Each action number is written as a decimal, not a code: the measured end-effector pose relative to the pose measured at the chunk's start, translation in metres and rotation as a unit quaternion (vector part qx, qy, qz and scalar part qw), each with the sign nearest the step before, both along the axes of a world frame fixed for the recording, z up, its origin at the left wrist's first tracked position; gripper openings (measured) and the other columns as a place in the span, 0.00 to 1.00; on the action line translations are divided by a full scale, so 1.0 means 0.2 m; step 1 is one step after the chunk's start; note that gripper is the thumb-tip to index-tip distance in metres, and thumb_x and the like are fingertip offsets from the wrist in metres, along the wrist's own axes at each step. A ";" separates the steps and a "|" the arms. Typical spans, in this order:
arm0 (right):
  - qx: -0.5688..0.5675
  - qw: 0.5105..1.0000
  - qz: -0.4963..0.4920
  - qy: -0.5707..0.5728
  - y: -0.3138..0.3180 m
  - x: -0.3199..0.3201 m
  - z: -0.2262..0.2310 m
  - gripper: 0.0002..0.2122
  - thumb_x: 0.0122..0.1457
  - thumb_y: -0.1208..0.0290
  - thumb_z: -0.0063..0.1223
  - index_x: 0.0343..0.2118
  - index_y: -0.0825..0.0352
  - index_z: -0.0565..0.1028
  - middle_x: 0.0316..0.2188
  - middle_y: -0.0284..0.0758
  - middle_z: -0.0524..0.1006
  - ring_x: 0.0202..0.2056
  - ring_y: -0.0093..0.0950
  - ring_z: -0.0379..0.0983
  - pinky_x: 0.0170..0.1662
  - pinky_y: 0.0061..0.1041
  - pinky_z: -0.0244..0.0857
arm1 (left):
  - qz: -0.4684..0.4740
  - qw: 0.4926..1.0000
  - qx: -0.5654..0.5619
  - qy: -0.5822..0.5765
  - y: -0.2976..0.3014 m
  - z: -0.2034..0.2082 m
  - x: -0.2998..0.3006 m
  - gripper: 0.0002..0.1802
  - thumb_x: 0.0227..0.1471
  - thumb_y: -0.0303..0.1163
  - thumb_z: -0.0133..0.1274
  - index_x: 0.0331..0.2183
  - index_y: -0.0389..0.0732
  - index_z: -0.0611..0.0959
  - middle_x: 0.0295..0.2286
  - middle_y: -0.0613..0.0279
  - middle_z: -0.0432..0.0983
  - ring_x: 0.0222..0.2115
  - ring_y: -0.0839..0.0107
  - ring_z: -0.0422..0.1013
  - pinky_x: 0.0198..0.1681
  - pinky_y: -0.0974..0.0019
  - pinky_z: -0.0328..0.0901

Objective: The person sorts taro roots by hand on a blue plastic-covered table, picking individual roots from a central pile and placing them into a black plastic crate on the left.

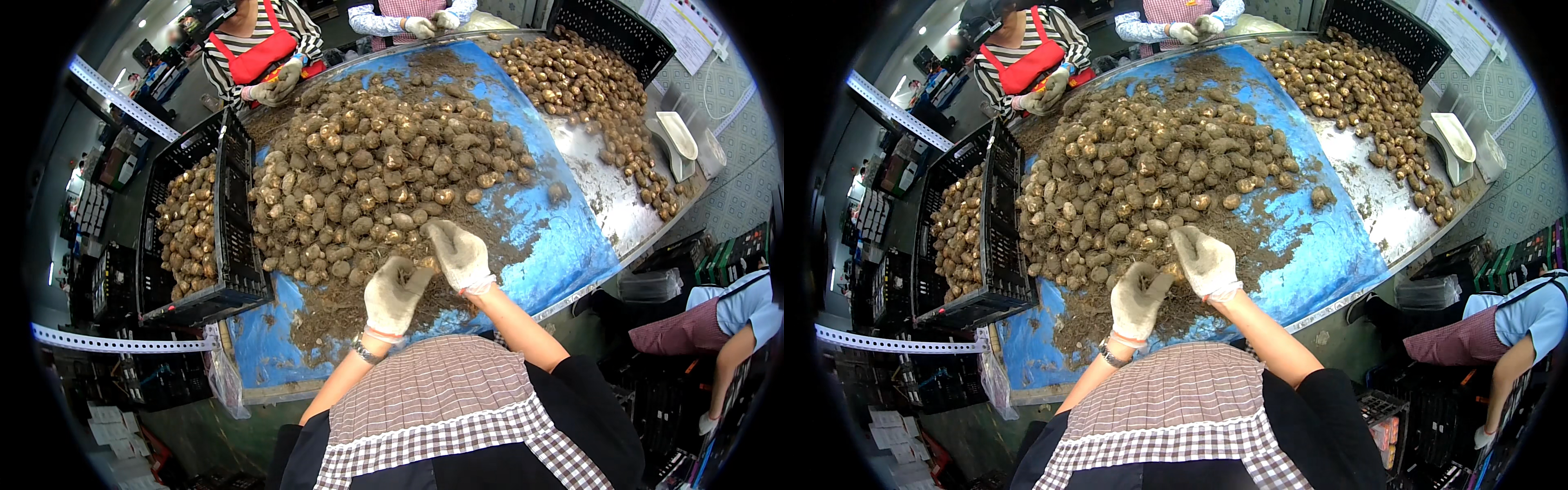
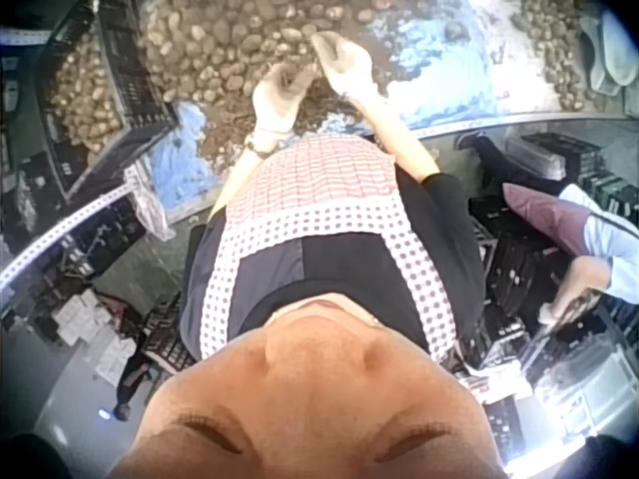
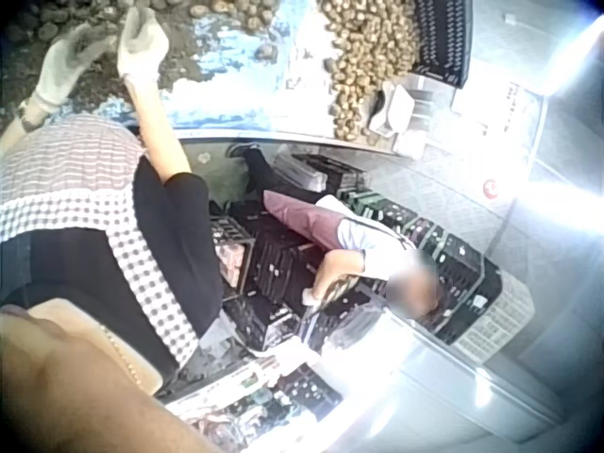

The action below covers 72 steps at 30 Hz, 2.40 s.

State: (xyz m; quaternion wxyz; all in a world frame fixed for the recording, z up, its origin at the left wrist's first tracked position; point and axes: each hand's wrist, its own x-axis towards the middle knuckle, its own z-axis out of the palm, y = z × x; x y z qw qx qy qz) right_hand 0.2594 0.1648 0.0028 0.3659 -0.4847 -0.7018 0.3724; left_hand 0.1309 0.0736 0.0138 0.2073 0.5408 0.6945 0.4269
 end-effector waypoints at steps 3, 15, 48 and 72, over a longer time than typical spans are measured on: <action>-0.001 1.000 0.010 0.023 0.04 0.02 -0.05 0.13 0.64 0.61 0.52 0.42 0.65 0.79 0.30 0.47 0.80 0.35 0.42 0.79 0.37 0.33 0.71 | -0.022 0.964 -0.113 -0.241 0.03 -0.01 -0.06 0.20 0.56 0.37 0.59 0.46 0.34 0.77 0.31 0.59 0.81 0.28 0.78 0.74 0.30 0.71 0.68; 0.057 0.993 0.103 0.019 -0.07 0.01 0.07 0.12 0.60 0.69 0.56 0.46 0.67 0.77 0.37 0.43 0.80 0.35 0.40 0.78 0.38 0.31 0.71 | 0.008 0.785 -0.168 -0.597 0.02 -0.12 -0.08 0.20 0.64 0.40 0.48 0.47 0.34 0.78 0.37 0.55 0.79 0.32 0.66 0.78 0.29 0.64 0.74; -0.097 0.988 0.085 0.081 0.05 0.02 0.01 0.13 0.62 0.63 0.56 0.40 0.68 0.79 0.32 0.45 0.80 0.35 0.38 0.80 0.38 0.30 0.71 | -0.135 0.964 -0.100 -0.205 0.02 -0.02 -0.09 0.25 0.51 0.31 0.63 0.49 0.32 0.78 0.38 0.60 0.81 0.38 0.71 0.76 0.43 0.66 0.70; -0.304 0.897 0.241 0.214 0.08 0.12 0.07 0.17 0.68 0.60 0.46 0.52 0.66 0.75 0.44 0.33 0.76 0.45 0.20 0.71 0.51 0.22 0.67 | -0.048 0.922 0.003 -0.385 0.02 -0.02 -0.14 0.23 0.52 0.24 0.60 0.51 0.32 0.77 0.47 0.57 0.76 0.44 0.71 0.73 0.49 0.67 0.69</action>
